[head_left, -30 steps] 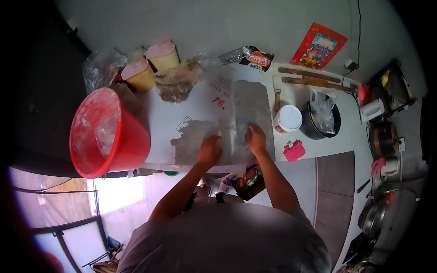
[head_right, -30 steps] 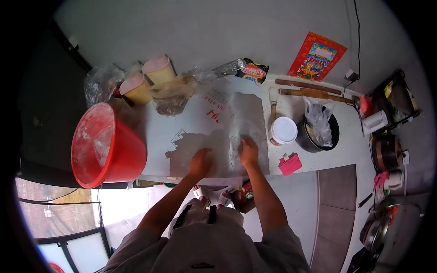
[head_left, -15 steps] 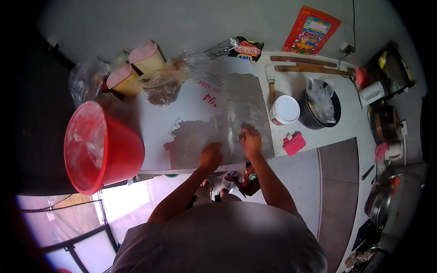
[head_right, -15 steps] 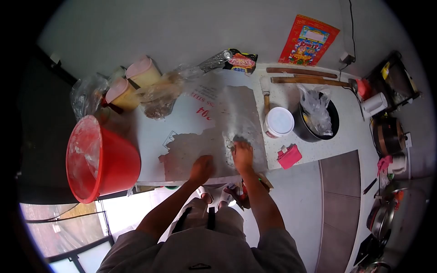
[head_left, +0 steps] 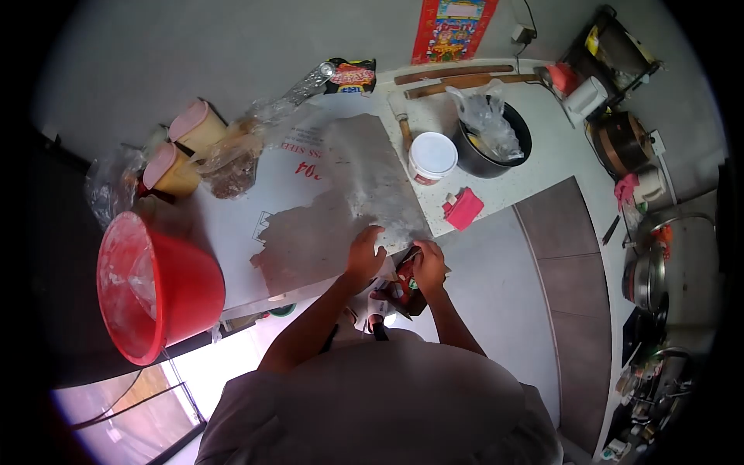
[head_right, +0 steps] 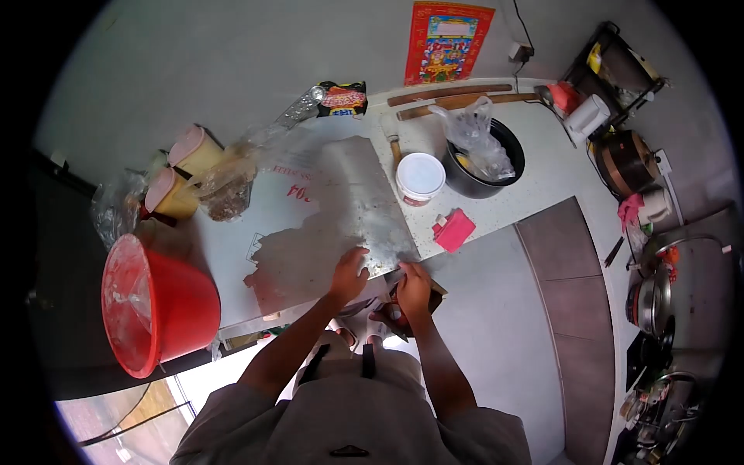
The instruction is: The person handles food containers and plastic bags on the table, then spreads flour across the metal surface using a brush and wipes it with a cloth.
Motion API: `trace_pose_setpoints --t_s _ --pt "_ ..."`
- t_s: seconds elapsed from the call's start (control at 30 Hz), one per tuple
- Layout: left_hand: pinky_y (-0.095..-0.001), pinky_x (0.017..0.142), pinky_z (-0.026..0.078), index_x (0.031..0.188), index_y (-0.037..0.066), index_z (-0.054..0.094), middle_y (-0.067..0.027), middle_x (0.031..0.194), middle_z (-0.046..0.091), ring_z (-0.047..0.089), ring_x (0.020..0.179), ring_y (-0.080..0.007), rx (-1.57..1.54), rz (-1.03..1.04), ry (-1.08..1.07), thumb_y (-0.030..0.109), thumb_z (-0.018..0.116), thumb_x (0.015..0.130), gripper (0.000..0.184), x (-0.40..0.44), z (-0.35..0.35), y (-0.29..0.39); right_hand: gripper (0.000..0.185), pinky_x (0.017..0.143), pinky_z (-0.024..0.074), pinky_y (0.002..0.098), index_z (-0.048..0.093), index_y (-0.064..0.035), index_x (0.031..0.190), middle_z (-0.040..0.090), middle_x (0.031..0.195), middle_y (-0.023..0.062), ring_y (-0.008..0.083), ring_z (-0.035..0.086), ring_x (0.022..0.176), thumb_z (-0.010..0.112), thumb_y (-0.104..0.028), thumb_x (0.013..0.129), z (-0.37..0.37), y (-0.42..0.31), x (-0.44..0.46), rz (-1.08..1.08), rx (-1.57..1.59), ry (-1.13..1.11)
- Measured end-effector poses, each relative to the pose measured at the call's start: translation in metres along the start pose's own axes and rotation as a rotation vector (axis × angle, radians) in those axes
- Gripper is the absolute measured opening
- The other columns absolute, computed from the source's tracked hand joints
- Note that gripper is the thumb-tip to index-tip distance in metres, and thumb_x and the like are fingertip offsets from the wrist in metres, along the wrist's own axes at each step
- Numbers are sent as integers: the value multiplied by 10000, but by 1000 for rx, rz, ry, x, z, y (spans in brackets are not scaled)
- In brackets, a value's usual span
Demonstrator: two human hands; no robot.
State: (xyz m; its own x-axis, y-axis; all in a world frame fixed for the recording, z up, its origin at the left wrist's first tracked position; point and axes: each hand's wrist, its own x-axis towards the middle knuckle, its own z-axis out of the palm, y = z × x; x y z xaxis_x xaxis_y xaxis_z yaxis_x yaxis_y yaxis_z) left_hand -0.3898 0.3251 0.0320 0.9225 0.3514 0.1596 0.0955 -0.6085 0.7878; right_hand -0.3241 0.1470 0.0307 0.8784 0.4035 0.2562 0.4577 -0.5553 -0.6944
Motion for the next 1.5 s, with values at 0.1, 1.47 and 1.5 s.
trace_pose_setpoints --t_s 0.1,1.47,1.5 --pt "-452 1012 402 1212 59 519 -215 1272 530 503 1178 -397 50 65 14 56 607 753 467 13 8 -6 341 888 466 419 604 -9 1092 606 1076 194 374 579 989 511 53 770 -3 -6 16 -5 64 -11" --pt "-448 1076 337 1396 49 365 -221 1398 416 403 1287 -396 16 51 26 42 652 747 710 189 9 -10 845 1046 297 574 239 -74 1490 439 1396 184 338 409 1299 630 -118 743 60 60 191 64 13 -137" --pt "-448 1074 338 1394 47 367 -219 1392 421 406 1283 -395 21 49 35 40 651 746 708 192 11 -9 867 1039 306 582 217 -79 1499 435 1396 192 342 406 1300 634 -118 740 61 68 196 33 37 -123"
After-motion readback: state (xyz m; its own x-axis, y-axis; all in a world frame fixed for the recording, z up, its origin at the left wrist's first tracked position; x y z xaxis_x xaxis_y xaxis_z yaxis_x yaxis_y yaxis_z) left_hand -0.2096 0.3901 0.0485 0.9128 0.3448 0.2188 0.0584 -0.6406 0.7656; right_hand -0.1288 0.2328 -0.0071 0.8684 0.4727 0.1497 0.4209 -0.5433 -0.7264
